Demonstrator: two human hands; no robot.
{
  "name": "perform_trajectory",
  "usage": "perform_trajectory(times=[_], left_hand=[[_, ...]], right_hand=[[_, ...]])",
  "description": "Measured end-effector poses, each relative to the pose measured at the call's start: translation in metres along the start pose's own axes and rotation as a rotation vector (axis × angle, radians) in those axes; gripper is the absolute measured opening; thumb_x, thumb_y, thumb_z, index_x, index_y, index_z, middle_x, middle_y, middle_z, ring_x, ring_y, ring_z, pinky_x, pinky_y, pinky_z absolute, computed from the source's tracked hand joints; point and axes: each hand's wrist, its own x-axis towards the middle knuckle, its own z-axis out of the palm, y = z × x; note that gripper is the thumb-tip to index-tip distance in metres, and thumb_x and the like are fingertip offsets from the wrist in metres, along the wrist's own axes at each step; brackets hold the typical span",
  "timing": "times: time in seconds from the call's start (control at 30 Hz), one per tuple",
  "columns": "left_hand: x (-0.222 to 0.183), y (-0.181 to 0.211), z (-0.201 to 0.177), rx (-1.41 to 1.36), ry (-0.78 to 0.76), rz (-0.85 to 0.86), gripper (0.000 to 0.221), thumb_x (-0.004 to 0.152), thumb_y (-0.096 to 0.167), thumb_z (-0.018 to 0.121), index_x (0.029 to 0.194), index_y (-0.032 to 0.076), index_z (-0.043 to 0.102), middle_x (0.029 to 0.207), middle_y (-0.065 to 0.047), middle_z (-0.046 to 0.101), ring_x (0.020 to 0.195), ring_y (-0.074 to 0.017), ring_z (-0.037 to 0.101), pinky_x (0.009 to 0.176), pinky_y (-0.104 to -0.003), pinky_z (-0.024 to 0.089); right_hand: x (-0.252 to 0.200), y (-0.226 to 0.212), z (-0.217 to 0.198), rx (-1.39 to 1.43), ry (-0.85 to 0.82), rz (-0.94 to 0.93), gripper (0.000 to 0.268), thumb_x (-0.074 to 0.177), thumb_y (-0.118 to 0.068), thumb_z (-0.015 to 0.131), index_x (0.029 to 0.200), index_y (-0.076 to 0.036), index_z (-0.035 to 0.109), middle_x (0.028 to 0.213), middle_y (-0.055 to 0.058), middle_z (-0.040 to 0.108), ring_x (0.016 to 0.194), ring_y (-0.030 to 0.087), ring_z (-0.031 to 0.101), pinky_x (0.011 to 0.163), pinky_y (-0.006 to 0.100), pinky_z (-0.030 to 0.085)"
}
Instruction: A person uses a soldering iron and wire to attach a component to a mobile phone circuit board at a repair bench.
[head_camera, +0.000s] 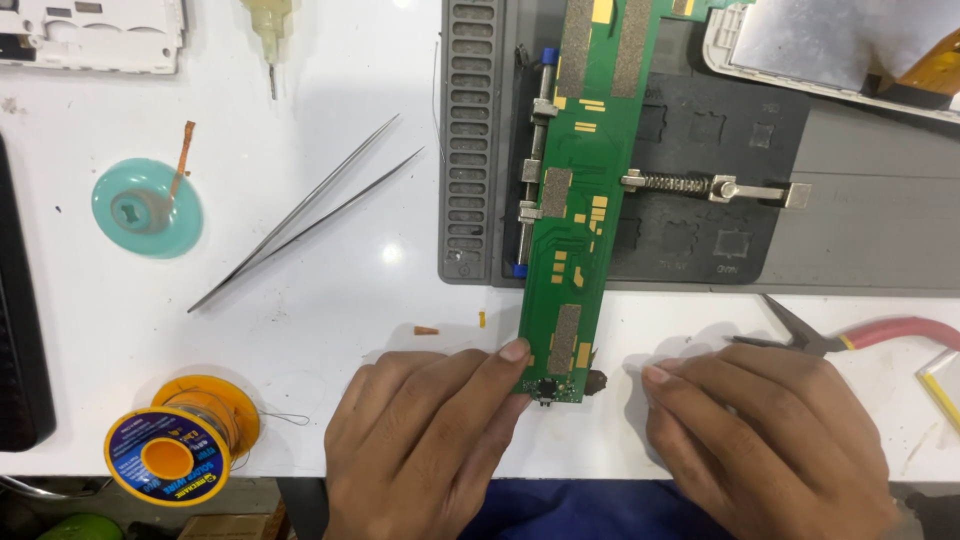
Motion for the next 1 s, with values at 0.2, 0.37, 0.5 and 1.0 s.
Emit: perform_trajectory(times=[0.2,0.37,0.5,1.0], left_hand=[[0.0001,-0.0013,-0.0002,-0.009,-0.012,0.005,0.018,0.098,0.015,0.070,0.114,0.004,0.072,0.094,-0.005,0.069,0.071,-0.0200,0.061,0.065,-0.033,0.048],[-0.0021,-0.0016,0.0003,0.004,-0.012,0.003,0.019,0.099,0.015,0.070,0.114,0.005,0.072,0.095,-0.004,0.068,0.073,-0.0200,0.061,0.069,-0.034,0.050],[0.0008,0.0002,-0.0018,0.007,-0.009,0.001,0.018,0.099,0.015,0.068,0.113,0.005,0.072,0.094,-0.004,0.069,0.071,-0.0196,0.060,0.064,-0.032,0.047],[-0.0048,-0.0027,0.0008,0.017,-0.025,-0.006,0.021,0.099,0.018,0.072,0.117,0.007,0.071,0.096,-0.003,0.068,0.073,-0.0200,0.061,0.066,-0.033,0.048]], right_hand=[[0.0021,-0.0004,0.0016,-0.012,0.002,0.003,0.009,0.089,-0.005,0.080,0.096,-0.002,0.076,0.093,0.011,0.071,0.080,0.028,0.067,0.079,0.041,0.059],[0.0025,-0.0017,0.0026,-0.016,0.022,0.009,0.007,0.089,-0.005,0.080,0.096,-0.001,0.077,0.092,0.012,0.072,0.079,0.029,0.067,0.078,0.040,0.058],[0.0052,-0.0038,0.0054,-0.001,0.058,0.015,0.005,0.089,-0.002,0.080,0.093,-0.002,0.077,0.091,0.010,0.072,0.078,0.029,0.067,0.079,0.039,0.057],[-0.0001,-0.0008,0.0059,-0.043,-0.007,-0.021,0.010,0.091,-0.006,0.080,0.099,-0.003,0.077,0.097,0.009,0.072,0.083,0.026,0.067,0.083,0.039,0.057]])
